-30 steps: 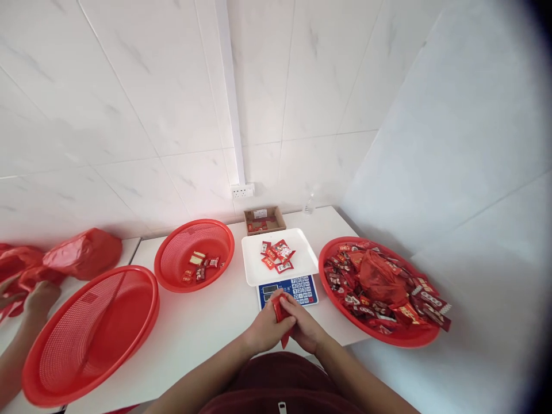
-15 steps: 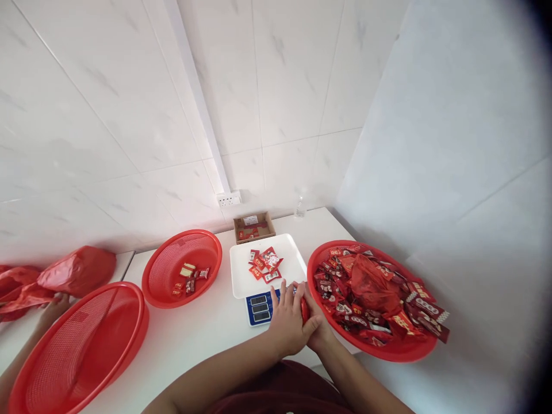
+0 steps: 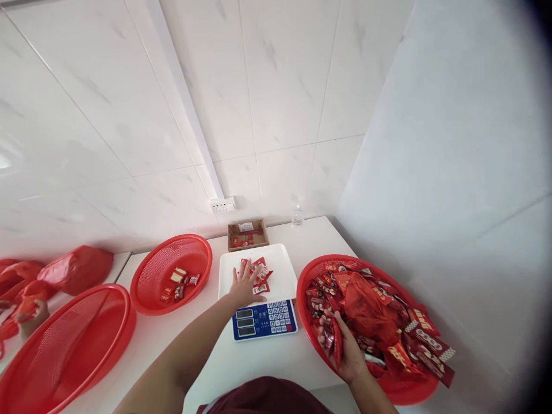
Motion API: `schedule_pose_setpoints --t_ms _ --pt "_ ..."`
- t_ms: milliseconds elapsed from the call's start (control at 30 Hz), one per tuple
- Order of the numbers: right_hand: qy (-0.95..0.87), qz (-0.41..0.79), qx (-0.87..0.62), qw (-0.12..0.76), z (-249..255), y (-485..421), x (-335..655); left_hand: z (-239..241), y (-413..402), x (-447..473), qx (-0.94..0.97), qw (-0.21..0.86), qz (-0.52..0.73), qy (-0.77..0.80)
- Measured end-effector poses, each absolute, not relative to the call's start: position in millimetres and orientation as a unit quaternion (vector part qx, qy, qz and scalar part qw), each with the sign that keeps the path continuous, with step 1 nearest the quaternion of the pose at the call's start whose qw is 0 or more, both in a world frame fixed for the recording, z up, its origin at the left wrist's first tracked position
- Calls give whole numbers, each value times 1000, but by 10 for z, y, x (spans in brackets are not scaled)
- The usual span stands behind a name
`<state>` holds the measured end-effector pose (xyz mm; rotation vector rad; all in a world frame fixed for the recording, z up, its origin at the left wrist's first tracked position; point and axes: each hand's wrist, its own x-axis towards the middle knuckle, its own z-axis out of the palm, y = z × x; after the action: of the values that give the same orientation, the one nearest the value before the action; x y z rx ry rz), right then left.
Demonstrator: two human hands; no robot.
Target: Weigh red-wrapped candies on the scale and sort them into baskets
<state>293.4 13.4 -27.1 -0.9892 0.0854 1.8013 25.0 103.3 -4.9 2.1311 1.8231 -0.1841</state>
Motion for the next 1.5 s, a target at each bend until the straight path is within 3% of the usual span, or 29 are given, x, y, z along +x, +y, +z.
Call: schedule_pose_setpoints --t_ms 133,333,533,933,1200,1500 --pt "42 758 -406 509 -328 131 2967 -156 1193 146 756 177 -104 621" --pt "37 760 -422 494 -309 145 2962 -269 1238 228 763 135 -29 631" --pt "50 767 -428 476 -268 167 2955 -334 1303 286 723 167 0 670" --pt "39 759 -435 483 -331 165 2965 -145 1328 -12 639 200 170 723" --pt "26 745 -460 482 -296 165 2918 -165 834 -209 707 248 55 660" --pt "13 717 -465 519 -335 119 2873 -138 967 -264 737 269 3 620"
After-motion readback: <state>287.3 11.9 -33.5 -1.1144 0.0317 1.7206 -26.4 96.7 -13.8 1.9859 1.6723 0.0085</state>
